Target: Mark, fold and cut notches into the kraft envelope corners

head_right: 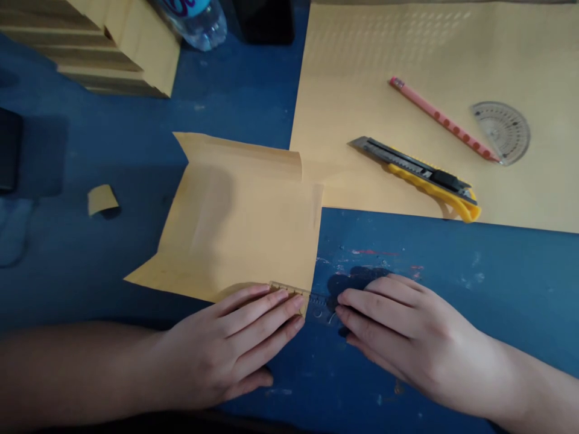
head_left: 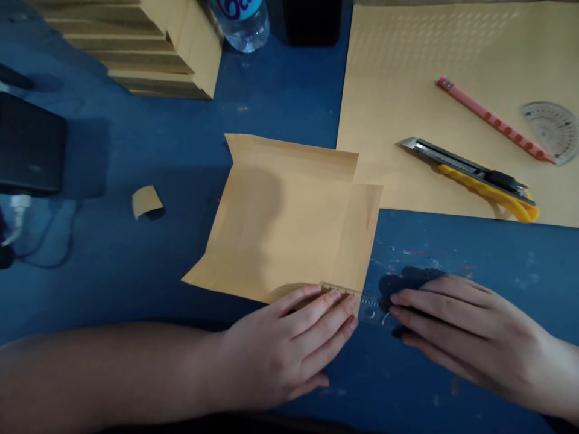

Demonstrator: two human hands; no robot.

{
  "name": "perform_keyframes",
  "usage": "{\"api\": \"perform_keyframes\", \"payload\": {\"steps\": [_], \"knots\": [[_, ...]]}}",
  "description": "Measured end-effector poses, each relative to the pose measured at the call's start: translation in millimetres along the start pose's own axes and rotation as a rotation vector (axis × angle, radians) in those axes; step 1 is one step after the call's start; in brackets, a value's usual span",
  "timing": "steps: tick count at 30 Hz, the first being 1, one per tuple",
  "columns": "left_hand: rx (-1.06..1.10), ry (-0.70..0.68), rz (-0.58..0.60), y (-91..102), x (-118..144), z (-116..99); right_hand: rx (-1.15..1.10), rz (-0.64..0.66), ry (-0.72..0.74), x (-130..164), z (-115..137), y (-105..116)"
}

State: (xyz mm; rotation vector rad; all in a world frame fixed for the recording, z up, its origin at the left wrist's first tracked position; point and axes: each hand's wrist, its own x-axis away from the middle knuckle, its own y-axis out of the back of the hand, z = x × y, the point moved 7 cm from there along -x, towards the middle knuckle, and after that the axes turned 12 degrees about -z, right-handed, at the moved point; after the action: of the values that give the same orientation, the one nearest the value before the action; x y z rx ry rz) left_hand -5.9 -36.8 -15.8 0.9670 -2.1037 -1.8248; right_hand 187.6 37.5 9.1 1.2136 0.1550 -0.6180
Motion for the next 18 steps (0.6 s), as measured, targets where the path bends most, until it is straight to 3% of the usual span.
{"api": "perform_keyframes", "payload": {"steps": [18], "knots": [[-0.037,-0.009,-0.026,3.1,-2.2,-2.6,0.032,0.023,0.011,4.7,0.4,-2.1]]}}
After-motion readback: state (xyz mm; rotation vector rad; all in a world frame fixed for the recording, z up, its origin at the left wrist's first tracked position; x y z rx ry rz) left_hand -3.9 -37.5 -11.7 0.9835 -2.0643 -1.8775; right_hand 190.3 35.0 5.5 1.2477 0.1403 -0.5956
